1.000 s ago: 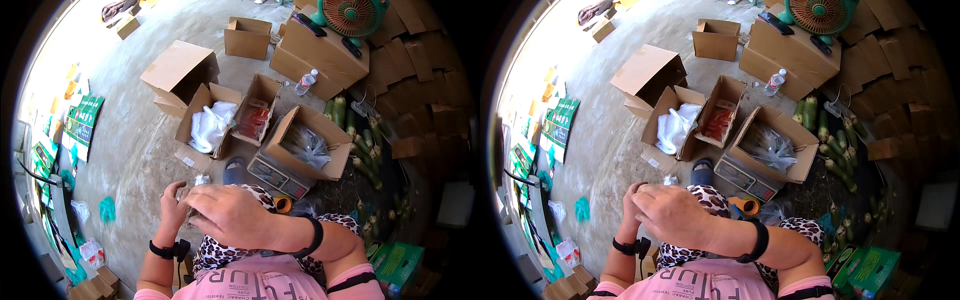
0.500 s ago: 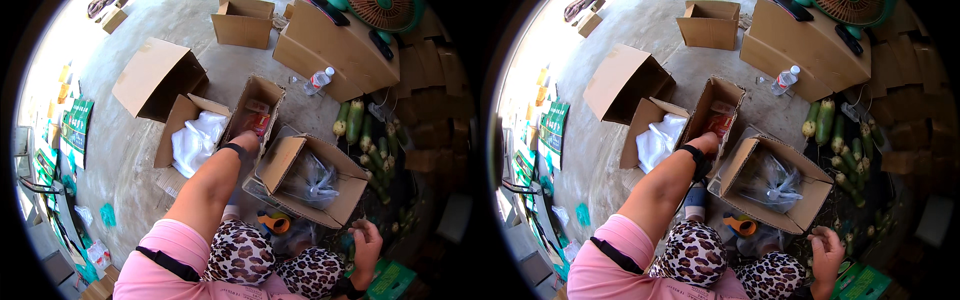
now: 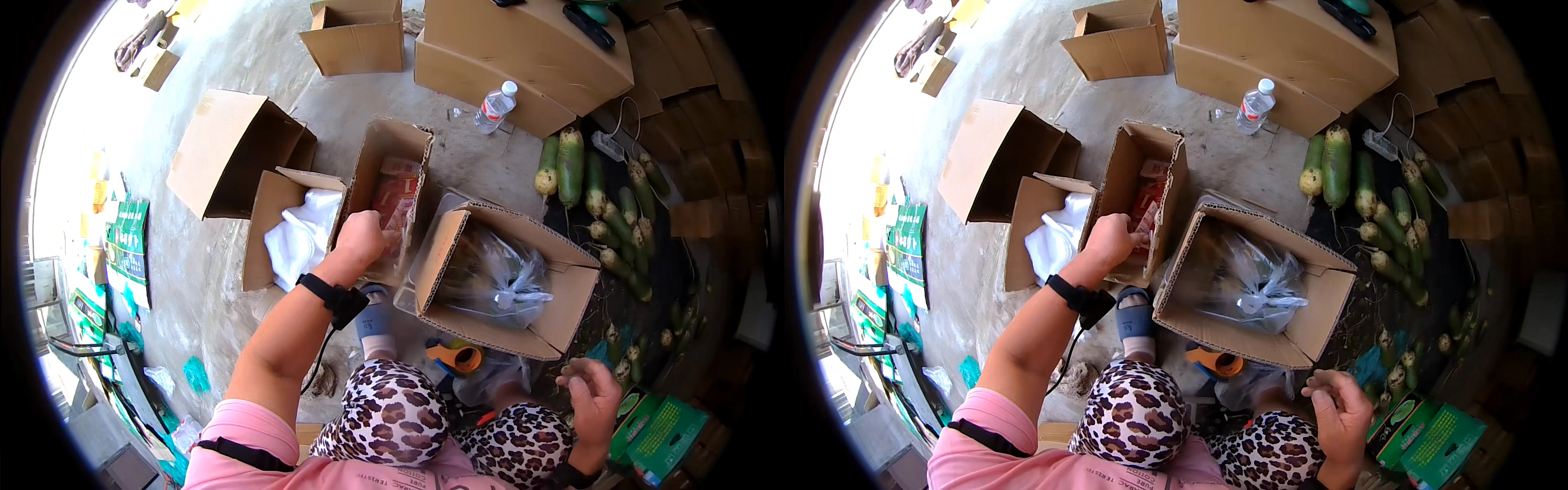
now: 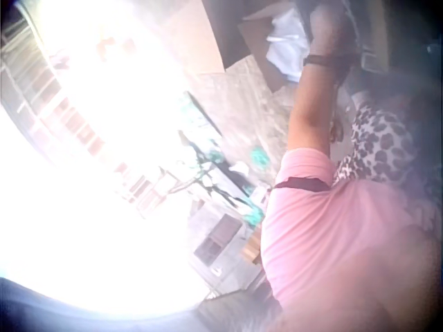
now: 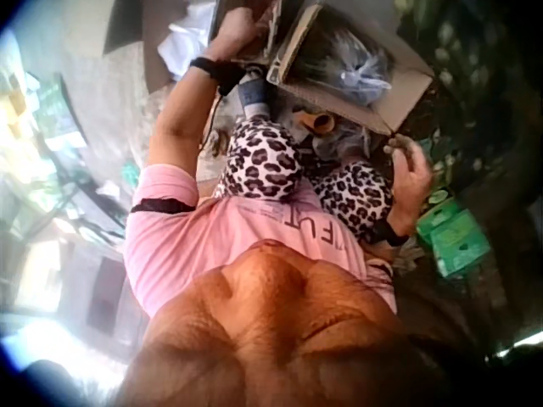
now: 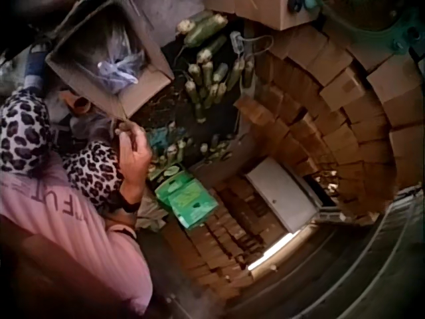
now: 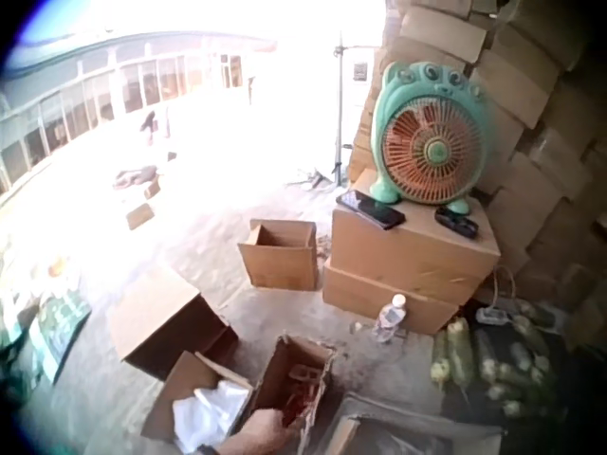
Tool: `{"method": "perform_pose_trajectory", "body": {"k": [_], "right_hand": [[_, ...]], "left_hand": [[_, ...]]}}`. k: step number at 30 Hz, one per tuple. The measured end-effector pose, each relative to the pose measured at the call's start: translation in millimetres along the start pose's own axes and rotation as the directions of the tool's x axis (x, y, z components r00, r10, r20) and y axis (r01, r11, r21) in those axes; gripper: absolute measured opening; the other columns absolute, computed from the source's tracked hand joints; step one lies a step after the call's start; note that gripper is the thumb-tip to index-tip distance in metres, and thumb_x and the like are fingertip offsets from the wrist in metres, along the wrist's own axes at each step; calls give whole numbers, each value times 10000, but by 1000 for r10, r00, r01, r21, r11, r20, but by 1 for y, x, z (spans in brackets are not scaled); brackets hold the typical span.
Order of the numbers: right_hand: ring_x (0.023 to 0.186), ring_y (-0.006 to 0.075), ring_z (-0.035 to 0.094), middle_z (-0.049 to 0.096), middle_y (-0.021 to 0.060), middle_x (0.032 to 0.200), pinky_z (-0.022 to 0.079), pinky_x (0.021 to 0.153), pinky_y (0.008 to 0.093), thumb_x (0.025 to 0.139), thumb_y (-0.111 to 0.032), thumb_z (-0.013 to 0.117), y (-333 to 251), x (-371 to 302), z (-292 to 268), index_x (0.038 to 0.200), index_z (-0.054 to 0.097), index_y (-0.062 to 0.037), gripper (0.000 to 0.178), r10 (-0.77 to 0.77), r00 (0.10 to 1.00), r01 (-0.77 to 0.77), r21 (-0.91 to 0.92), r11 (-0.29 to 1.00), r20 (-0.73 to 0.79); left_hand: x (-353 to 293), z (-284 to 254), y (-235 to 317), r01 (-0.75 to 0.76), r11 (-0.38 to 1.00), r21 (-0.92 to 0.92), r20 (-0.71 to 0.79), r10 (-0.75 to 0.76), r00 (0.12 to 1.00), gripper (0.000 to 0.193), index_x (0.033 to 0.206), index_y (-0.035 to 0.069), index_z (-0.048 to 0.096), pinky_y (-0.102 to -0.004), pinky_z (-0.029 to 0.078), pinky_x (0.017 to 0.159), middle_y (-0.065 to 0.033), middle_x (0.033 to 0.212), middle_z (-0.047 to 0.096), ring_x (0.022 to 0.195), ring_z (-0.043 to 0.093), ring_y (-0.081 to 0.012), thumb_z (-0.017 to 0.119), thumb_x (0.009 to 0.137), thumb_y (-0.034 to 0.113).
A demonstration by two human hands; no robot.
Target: The person sits on the floor and packs green vegetables into a cardboard box. They trim the ends of the vegetables with a knife, place them into a plastic bag inside the box, and then seal the box with tape.
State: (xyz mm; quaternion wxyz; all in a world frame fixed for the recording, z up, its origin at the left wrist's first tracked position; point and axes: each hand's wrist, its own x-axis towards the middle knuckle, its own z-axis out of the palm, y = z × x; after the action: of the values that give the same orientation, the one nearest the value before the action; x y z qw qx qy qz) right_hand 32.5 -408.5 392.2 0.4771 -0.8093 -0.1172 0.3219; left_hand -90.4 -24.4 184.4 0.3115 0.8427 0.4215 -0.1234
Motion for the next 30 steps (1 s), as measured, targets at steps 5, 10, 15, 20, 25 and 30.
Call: {"method": "perform_pose_trajectory", "body": {"k": [5, 10, 15, 20, 25, 30], "right_hand": [[838, 159, 664, 653, 103, 950, 532, 776, 282, 884, 23, 589, 8, -15, -7, 1086, 619, 74, 211, -56, 997, 56, 2, 998, -45], [847, 145, 665, 663, 91, 972, 531, 778, 273, 906, -14, 604, 17, -11, -15, 1104, 626, 53, 211, -135, 988, 139, 54, 989, -81], [794, 111, 650, 666, 53, 892, 528, 736, 252, 914, -58, 623, 37, 13, -25, 1091, 627, 41, 203, -58, 994, 62, 41, 997, -93], [668, 60, 566, 609, -3, 787, 467, 591, 212, 898, -107, 676, 79, 73, -29, 933, 590, -8, 135, -42, 999, 48, 208, 977, -33], [672, 53, 543, 572, -18, 751, 463, 582, 230, 865, -93, 713, 82, 110, -5, 843, 540, -58, 178, -45, 953, -26, 232, 972, 298], [727, 239, 679, 675, 145, 781, 537, 681, 358, 822, -335, 721, 73, 132, 29, 901, 662, -8, 341, -113, 907, 341, -549, 763, 406]], "left_hand": [[-73, -42, 31, -242, 890, -388, -369, 90, 925, 204, 828, -10, 560, -265, 454, 565, -51, 680, 595, 620, 541, -90, 688, 908, 129], [-124, -47, 100, -363, 637, -680, -165, 349, 923, 171, 927, 21, 523, -197, 449, 642, 16, 815, 588, 734, 511, -12, 691, 905, 48], [-123, -36, 139, -610, 789, -75, -418, 530, 738, 392, 996, 4, 549, -373, 491, 680, -151, 930, 570, 757, 573, -308, 813, 757, 167], [-116, -30, 105, -317, 785, -532, -238, 221, 946, 328, 866, 8, 497, -298, 432, 567, -63, 679, 465, 617, 441, -137, 792, 797, 134], [-105, -11, 110, -347, 887, -303, 117, 396, 911, 269, 803, 3, 525, -306, 446, 572, -90, 651, 536, 609, 495, -139, 761, 823, 131], [-83, 1, 137, -428, 882, -196, 467, 468, 750, 424, 1069, -4, 622, -360, 505, 759, -124, 875, 667, 816, 628, -253, 774, 811, 297]]}}
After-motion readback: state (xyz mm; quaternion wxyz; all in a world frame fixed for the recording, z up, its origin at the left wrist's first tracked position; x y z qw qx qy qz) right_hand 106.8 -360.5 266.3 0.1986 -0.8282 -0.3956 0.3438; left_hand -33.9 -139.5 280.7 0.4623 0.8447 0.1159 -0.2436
